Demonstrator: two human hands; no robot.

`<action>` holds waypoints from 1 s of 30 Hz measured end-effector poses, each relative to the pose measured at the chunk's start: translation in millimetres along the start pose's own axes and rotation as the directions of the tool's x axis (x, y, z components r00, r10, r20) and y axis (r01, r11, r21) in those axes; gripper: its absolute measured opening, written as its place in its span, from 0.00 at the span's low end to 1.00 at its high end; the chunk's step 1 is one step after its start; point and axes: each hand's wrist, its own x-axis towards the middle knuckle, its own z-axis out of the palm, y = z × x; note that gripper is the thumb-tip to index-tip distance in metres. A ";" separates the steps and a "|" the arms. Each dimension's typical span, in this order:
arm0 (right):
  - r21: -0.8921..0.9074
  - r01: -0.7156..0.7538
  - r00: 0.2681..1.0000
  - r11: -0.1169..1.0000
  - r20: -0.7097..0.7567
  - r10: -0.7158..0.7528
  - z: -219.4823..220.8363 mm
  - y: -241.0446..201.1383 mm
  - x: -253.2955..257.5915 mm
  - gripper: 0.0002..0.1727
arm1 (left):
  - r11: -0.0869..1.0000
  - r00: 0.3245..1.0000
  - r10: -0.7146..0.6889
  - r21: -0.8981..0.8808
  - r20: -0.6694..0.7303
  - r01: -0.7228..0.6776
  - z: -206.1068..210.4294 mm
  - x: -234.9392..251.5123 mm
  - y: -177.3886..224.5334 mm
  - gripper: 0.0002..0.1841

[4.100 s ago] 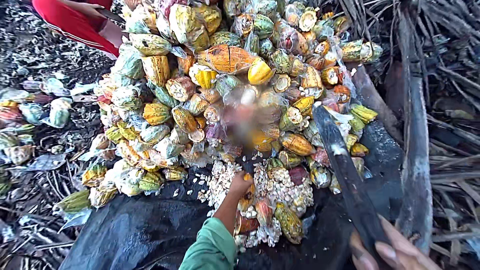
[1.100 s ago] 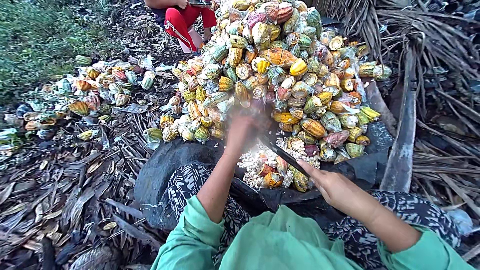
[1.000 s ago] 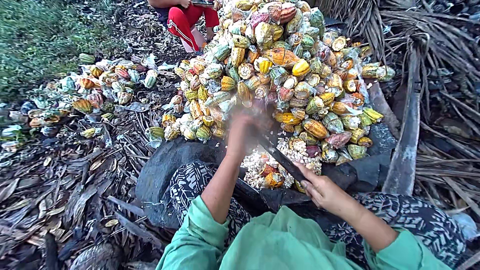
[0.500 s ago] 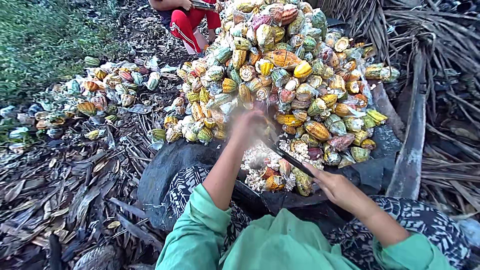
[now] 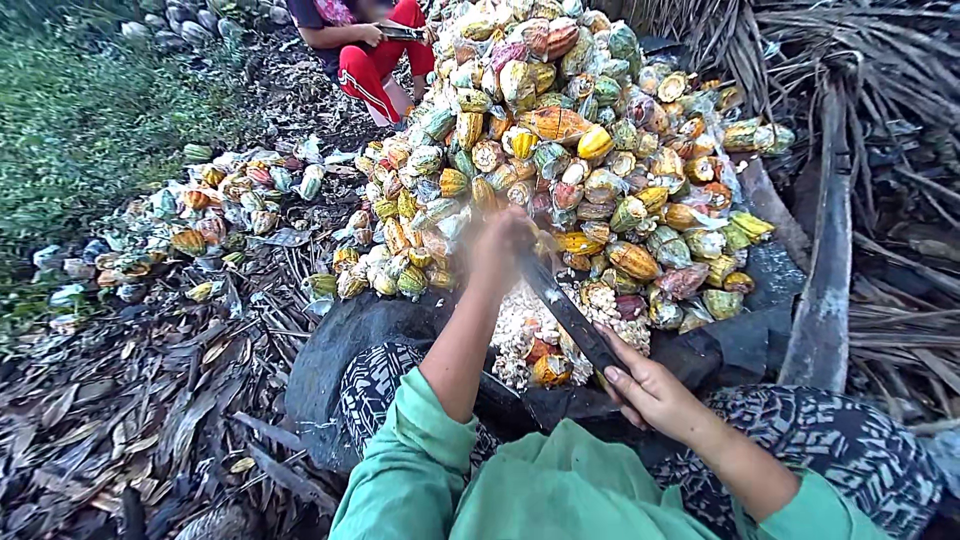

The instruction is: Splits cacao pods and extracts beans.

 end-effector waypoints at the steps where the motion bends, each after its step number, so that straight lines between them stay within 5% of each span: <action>1: -0.146 0.048 0.998 0.988 -0.024 -0.052 -2.4 3.2 0.9 0.34 | 0.998 0.999 -0.035 -0.061 -0.012 0.034 3.5 -0.7 -2.1 0.18; 5: -0.655 0.225 0.951 0.721 -0.013 -0.308 -29.2 10.1 2.7 0.30 | 0.974 0.986 -0.163 -0.152 0.039 0.167 4.0 -0.4 -3.9 0.19; 10: -0.890 0.311 0.871 0.333 0.127 -0.474 -80.1 5.8 5.5 0.35 | 0.969 0.937 -0.225 -0.036 0.268 0.243 -7.5 4.2 3.0 0.15; 14: -0.930 0.296 0.902 0.216 0.198 -0.383 -98.2 -15.3 6.3 0.46 | 0.928 0.899 -0.260 0.347 0.352 0.132 -3.5 11.8 18.6 0.18; 16: -0.968 0.208 0.972 0.138 0.189 -0.139 -99.9 -31.7 4.8 0.45 | 0.896 0.904 -0.273 0.429 0.328 0.114 0.2 14.4 24.4 0.19; 19: -0.987 0.072 0.992 0.144 0.086 0.091 -99.8 -42.3 5.4 0.44 | 0.933 0.942 -0.251 0.313 0.224 0.174 -0.8 15.8 27.1 0.20; 25: -0.962 -0.028 0.971 0.270 -0.090 -0.222 -108.3 -36.5 1.6 0.40 | 0.935 0.934 -0.355 -0.028 -0.037 0.354 -12.3 18.3 27.0 0.27; 30: -0.898 0.201 0.851 0.391 -0.037 -0.523 -85.6 -16.0 19.5 0.36 | 0.929 0.904 -0.353 -0.202 -0.242 0.309 -18.1 30.8 6.2 0.34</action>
